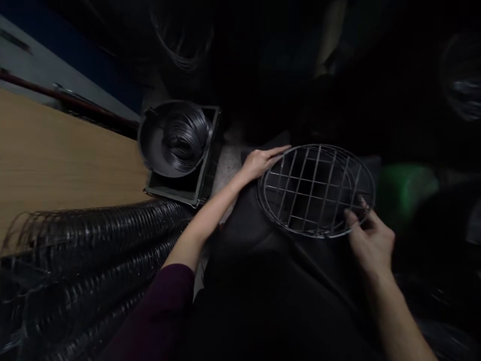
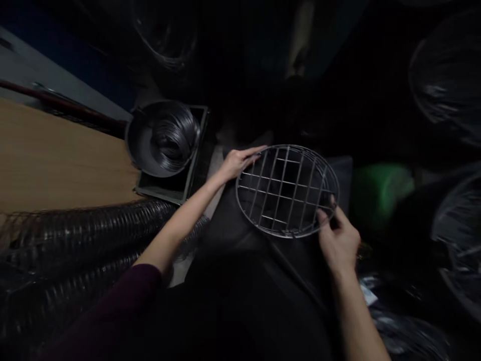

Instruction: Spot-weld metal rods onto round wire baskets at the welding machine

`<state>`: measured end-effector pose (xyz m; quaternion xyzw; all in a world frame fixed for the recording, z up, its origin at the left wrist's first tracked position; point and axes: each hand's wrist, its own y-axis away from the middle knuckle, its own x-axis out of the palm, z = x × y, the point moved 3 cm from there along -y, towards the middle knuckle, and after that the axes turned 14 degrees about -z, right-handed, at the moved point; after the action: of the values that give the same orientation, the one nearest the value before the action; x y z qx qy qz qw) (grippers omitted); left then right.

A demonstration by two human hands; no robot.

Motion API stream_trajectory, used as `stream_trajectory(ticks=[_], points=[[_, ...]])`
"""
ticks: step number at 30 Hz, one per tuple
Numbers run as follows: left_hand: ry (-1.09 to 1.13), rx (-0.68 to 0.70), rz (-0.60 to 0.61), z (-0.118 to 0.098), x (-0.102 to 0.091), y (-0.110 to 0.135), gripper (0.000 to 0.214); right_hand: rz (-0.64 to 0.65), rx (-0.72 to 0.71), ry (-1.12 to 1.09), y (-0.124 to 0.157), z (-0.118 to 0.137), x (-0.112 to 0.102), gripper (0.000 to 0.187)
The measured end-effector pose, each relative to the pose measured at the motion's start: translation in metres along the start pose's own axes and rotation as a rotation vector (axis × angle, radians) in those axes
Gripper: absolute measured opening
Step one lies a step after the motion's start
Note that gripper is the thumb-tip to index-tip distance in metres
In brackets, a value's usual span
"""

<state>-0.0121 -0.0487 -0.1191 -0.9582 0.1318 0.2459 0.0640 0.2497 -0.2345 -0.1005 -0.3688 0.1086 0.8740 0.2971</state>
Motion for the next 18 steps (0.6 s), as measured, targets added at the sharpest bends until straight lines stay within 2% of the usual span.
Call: stream_trajectory(ticks=[3, 5, 7, 9, 12, 15, 18], points=[[0.038, 0.004, -0.026, 0.001, -0.001, 0.004, 0.036, -0.154, 0.015, 0.037, 0.012, 0.006, -0.001, 0.063], [0.054, 0.015, -0.031, 0.000, -0.002, 0.006, 0.035, -0.176, -0.084, 0.114, 0.024, 0.013, -0.005, 0.065], [0.066, 0.027, -0.041, 0.000, -0.002, 0.008, 0.035, -0.119, -0.196, 0.185, 0.037, 0.016, -0.008, 0.070], [0.070, 0.031, -0.047, 0.002, -0.002, 0.008, 0.036, -0.006, -0.281, 0.229, 0.048, 0.015, -0.007, 0.084], [0.067, 0.024, -0.045, 0.006, -0.001, 0.007, 0.034, 0.124, -0.295, 0.261, 0.058, 0.010, -0.001, 0.108], [0.073, 0.009, -0.066, 0.013, 0.002, 0.006, 0.034, 0.097, -0.216, 0.265, 0.062, 0.008, 0.010, 0.117], [0.136, 0.032, -0.106, 0.021, 0.006, 0.002, 0.037, 0.048, -0.183, 0.268, 0.064, 0.009, 0.022, 0.105]])
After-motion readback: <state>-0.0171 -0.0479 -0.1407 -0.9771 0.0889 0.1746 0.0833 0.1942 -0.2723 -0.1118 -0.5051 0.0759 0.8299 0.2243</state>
